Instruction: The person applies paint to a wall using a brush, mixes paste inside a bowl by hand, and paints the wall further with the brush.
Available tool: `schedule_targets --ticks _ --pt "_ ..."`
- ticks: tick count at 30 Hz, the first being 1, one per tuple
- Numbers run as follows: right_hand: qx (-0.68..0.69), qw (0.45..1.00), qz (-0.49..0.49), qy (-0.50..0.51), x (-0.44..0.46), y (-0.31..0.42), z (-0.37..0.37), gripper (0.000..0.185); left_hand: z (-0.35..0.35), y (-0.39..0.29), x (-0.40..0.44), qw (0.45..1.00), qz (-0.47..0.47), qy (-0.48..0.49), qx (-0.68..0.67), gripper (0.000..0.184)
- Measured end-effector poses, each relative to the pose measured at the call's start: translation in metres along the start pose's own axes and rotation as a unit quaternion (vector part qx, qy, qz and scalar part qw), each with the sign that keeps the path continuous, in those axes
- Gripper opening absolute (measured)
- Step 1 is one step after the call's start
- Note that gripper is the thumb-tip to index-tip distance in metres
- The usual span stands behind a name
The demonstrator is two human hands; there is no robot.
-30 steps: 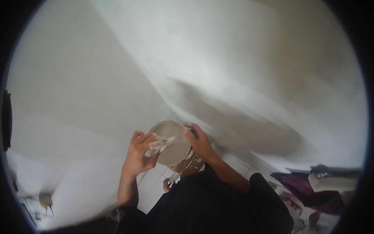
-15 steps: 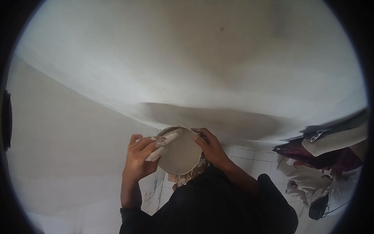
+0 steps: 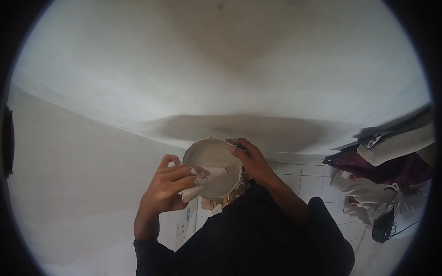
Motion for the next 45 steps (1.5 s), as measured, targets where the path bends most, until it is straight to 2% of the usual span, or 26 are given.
schedule_targets --ticks 4,11,13,19,22,24,26,28,29,32,34,35,37,38,40,45 --pt "-0.023 1.000 -0.007 0.010 0.000 -0.002 0.004 0.025 -0.007 0.002 0.015 0.998 0.032 -0.016 0.049 0.039" --pt "-0.029 0.999 -0.003 0.013 0.012 0.003 -0.008 0.028 -0.015 0.001 -0.011 1.000 -0.021 0.014 -0.016 0.034" --pt "-0.023 0.999 -0.012 0.026 0.016 0.006 -0.013 0.034 -0.008 0.005 -0.022 0.999 0.002 0.018 -0.033 0.034" --pt "-0.007 0.997 -0.065 0.051 0.031 -0.012 0.005 0.036 0.012 0.002 -0.028 0.994 0.087 0.007 -0.070 0.037" --pt "-0.006 0.997 -0.047 0.056 0.036 -0.021 -0.001 0.036 0.000 0.009 -0.028 0.986 0.115 0.035 -0.116 0.035" --pt "-0.011 0.997 -0.050 0.062 0.039 -0.021 -0.019 0.036 -0.015 0.027 -0.036 0.982 0.064 -0.014 -0.177 0.033" --pt "-0.018 0.996 -0.054 0.068 0.038 -0.029 -0.038 0.036 -0.022 0.037 -0.049 0.978 0.067 -0.018 -0.196 0.031" --pt "-0.014 0.997 -0.039 0.067 0.039 -0.041 -0.064 0.031 -0.021 0.040 -0.070 0.969 0.100 -0.111 -0.196 0.031" --pt "-0.022 0.996 -0.039 0.076 0.041 -0.042 -0.082 0.031 -0.015 0.042 -0.087 0.968 0.103 -0.122 -0.194 0.031" --pt "0.014 0.992 -0.069 0.102 0.033 -0.051 -0.134 0.030 -0.004 0.033 -0.141 0.954 0.162 -0.183 -0.173 0.033" --pt "0.002 0.995 -0.023 0.101 0.037 -0.056 -0.146 0.031 0.004 0.029 -0.156 0.952 0.220 -0.192 -0.092 0.033" --pt "0.000 0.994 -0.024 0.107 0.038 -0.059 -0.150 0.031 0.007 0.026 -0.163 0.950 0.224 -0.197 -0.089 0.033" --pt "0.034 0.992 -0.081 0.095 0.038 -0.063 -0.154 0.036 0.012 0.019 -0.177 0.951 0.244 -0.187 0.001 0.035" --pt "0.045 0.991 -0.079 0.098 0.037 -0.061 -0.136 0.036 0.011 0.015 -0.156 0.952 0.247 -0.179 0.007 0.035" --pt "0.048 0.992 -0.052 0.108 0.034 -0.062 -0.142 0.038 0.014 0.009 -0.162 0.948 0.242 -0.177 0.107 0.036" --pt "0.005 0.991 -0.050 0.124 0.041 -0.064 -0.173 0.041 0.006 0.007 -0.198 0.942 0.261 -0.173 0.119 0.032"
Point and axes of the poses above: each hand's wrist, its own x-axis towards the middle knuckle, its own z-axis out of the back of the hand, y = z × x, the point moved 1 cm from there along x, towards the middle knuckle, and after that the axes turned 10 degrees about y, right-handed, at the moved point
